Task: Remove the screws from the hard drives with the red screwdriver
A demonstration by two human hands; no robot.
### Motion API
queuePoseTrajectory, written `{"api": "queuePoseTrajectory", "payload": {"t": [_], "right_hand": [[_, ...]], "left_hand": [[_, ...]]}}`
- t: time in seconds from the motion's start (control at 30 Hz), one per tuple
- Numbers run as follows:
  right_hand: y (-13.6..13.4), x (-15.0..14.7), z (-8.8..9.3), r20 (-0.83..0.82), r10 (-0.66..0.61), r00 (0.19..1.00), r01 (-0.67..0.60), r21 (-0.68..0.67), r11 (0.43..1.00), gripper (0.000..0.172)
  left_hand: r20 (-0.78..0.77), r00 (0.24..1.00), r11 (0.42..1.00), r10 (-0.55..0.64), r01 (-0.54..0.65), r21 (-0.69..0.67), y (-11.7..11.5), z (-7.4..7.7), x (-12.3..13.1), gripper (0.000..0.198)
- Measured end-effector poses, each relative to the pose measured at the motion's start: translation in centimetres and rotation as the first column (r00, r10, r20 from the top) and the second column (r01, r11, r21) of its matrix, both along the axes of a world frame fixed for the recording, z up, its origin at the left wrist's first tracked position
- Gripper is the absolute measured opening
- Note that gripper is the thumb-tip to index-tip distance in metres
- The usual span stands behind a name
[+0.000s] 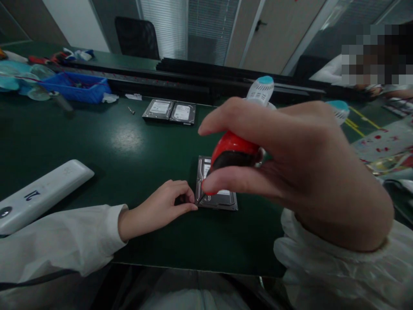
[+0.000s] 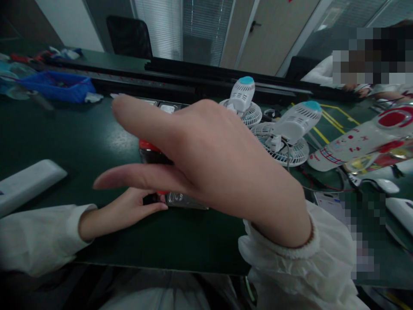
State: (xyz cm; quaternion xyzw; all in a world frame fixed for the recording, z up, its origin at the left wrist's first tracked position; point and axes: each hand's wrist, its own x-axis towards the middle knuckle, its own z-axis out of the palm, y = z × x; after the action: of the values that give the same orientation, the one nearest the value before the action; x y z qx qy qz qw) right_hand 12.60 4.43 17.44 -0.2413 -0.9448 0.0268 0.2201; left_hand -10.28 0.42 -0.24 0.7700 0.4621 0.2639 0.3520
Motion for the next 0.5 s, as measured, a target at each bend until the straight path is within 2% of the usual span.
{"api": "queuePoseTrajectory", "payload": {"t": [0.17, 0.23, 0.3, 0.4, 0.43, 0.5], "right_hand": [[0.02, 0.2, 0.53, -0.002, 0.099, 0.995, -0.098, -0.175, 0.98, 0.047], [0.04, 0.22, 0.47, -0.004, 0.099, 0.995, -0.099, -0.157, 0.983, 0.042], [0.14, 0.11, 0.25, 0.001, 0.068, 0.998, -0.068, -0.07, 0.995, 0.036], [0.46, -0.08, 0.01, -0.002, 0.073, 0.997, -0.073, 0.044, 0.996, 0.043], [0.55, -0.09, 0.02, -0.001, 0.097, 0.995, -0.097, 0.032, 0.995, 0.045], [0.63, 0.0, 0.14, 0.003, 0.132, 0.991, -0.131, -0.054, 0.99, 0.039]], "left_hand": [[0.014, 1.0, 1.0, 0.0, 0.0, -0.007, 0.03, 0.04, 0.03, 0.017], [0.019, 1.0, 1.0, -0.002, 0.003, -0.005, 0.06, -0.08, 0.06, 0.016], [0.012, 1.0, 1.0, -0.004, 0.004, -0.007, 0.07, -0.19, 0.07, 0.013], [0.004, 1.0, 1.0, 0.001, -0.001, -0.009, 0.04, -0.19, 0.09, 0.011], [0.005, 1.0, 1.0, 0.003, -0.003, -0.003, 0.04, -0.12, 0.11, 0.011], [0.011, 1.0, 1.0, 0.002, -0.002, 0.004, 0.07, 0.08, 0.18, 0.012]]}}
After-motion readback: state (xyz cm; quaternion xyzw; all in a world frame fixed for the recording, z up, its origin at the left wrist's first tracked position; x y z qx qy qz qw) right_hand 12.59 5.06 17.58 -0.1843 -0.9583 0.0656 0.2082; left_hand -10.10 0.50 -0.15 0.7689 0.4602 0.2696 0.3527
